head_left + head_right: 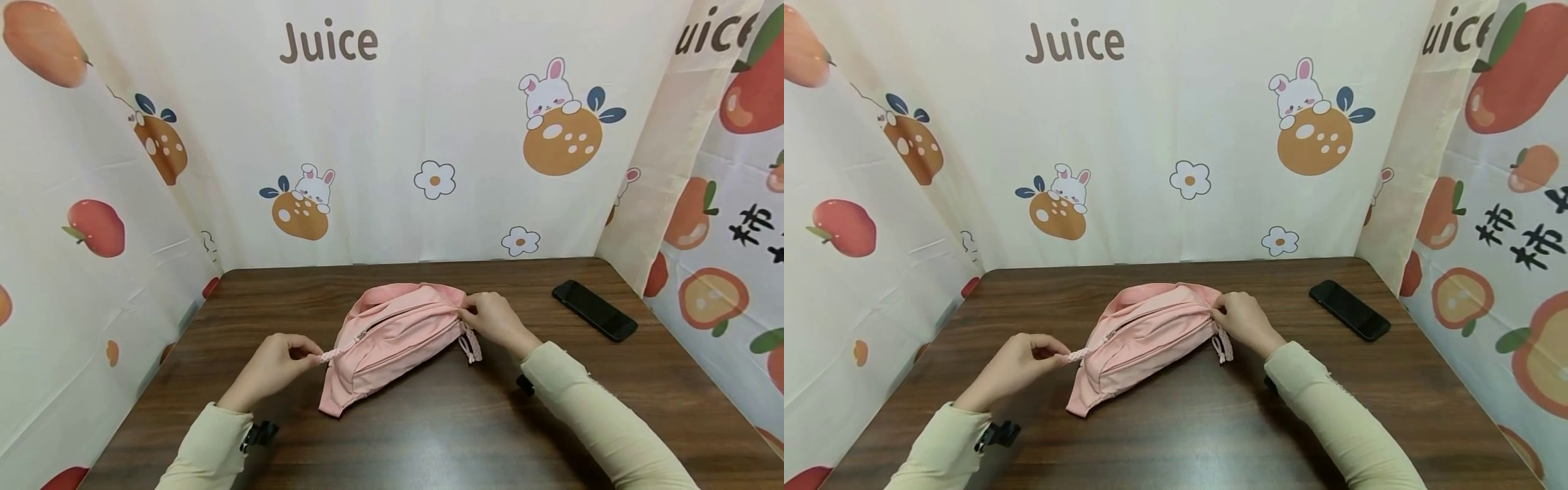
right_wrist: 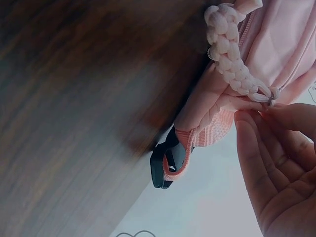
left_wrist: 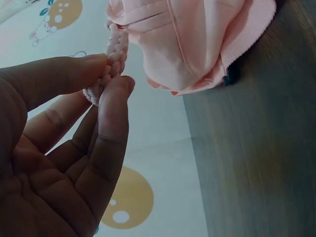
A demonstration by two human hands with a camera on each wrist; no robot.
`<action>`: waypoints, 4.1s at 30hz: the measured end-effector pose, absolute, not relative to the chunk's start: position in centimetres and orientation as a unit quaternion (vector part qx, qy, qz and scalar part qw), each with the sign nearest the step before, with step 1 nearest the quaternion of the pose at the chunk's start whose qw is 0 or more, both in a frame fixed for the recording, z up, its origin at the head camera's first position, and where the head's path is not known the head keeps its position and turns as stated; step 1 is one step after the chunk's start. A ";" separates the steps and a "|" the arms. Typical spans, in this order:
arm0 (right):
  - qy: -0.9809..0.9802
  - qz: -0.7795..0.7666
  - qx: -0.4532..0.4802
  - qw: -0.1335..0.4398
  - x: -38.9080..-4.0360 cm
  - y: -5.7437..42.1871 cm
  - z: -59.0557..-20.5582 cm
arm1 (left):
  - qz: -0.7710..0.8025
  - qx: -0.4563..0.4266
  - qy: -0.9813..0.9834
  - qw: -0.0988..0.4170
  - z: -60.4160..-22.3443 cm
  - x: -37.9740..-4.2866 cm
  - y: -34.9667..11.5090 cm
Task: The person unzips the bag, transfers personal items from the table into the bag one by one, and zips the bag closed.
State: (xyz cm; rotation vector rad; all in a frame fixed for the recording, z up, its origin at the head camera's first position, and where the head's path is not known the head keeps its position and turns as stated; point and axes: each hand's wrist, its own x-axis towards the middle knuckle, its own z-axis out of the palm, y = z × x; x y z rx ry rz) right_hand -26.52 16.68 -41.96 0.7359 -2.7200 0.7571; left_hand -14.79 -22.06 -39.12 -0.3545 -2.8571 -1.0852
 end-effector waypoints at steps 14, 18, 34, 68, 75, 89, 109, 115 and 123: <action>-0.925 0.259 0.253 0.113 -26.5 16.7 -42.1 | -0.335 -0.130 -0.933 -0.008 -39.8 -13.9 -23.5; -0.925 0.260 0.251 0.116 -26.5 16.7 -42.1 | -0.328 -0.131 -0.936 -0.015 -40.0 -13.7 -23.8; -0.928 0.265 0.241 0.107 -26.5 16.9 -42.0 | -0.300 -0.149 -0.941 -0.056 -41.2 -12.4 -25.2; -0.929 0.262 0.247 0.092 -26.7 17.3 -42.2 | -0.297 -0.148 -0.940 -0.076 -43.0 -13.4 -24.2; -0.929 0.261 0.247 0.088 -26.5 17.3 -41.9 | -0.305 -0.147 -0.938 -0.075 -42.4 -14.0 -23.6; -0.928 0.267 0.245 0.084 -26.5 17.4 -42.1 | -0.325 -0.123 -0.935 0.070 -39.6 -16.9 -20.7; -0.927 0.274 0.242 0.085 -26.5 17.5 -42.5 | -0.369 -0.145 -0.915 0.066 -38.7 -21.4 -15.9; -0.926 0.271 0.246 0.090 -26.5 17.5 -42.3 | -0.348 -0.143 -0.925 0.048 -38.8 -21.7 -15.1; -0.927 0.268 0.248 0.085 -26.5 17.4 -42.2 | -0.320 -0.163 -0.933 0.040 -39.3 -22.0 -14.6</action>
